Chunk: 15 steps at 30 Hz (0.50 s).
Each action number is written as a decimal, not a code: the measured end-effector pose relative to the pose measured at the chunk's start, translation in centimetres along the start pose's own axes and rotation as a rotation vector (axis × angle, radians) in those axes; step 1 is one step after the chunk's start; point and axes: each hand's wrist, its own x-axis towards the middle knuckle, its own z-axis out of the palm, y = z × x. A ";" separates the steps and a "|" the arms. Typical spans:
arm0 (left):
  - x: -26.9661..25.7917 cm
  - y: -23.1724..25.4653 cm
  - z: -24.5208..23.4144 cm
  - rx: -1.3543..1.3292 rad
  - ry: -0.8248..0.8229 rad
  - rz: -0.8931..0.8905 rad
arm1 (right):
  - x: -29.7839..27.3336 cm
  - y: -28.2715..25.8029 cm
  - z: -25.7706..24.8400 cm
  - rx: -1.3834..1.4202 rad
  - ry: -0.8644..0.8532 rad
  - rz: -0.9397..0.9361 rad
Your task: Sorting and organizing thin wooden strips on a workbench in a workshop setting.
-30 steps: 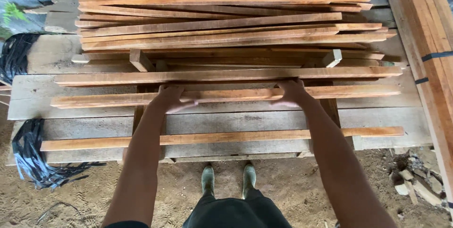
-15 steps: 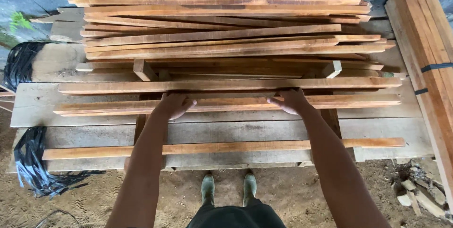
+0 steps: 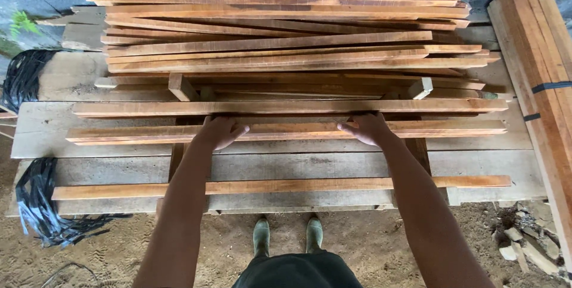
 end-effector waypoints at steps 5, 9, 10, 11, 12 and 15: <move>-1.1 0.7 0.0 0.003 0.016 -0.016 | -0.7 -0.1 0.2 -0.002 -0.024 0.011; -1.8 0.8 0.0 -0.049 0.053 -0.054 | -1.0 0.0 0.4 -0.029 -0.027 0.026; -1.6 0.8 0.2 -0.048 0.055 -0.057 | -1.2 -0.3 0.4 -0.029 -0.025 0.022; -1.3 0.7 0.4 -0.079 0.054 -0.078 | -1.4 -0.6 0.3 -0.012 -0.024 0.027; -0.9 0.8 0.7 -0.111 0.050 -0.096 | -1.8 -0.7 0.4 0.005 -0.026 0.035; -1.9 2.5 -1.7 -0.116 -0.018 -0.157 | -1.8 -0.1 0.4 0.002 -0.037 0.018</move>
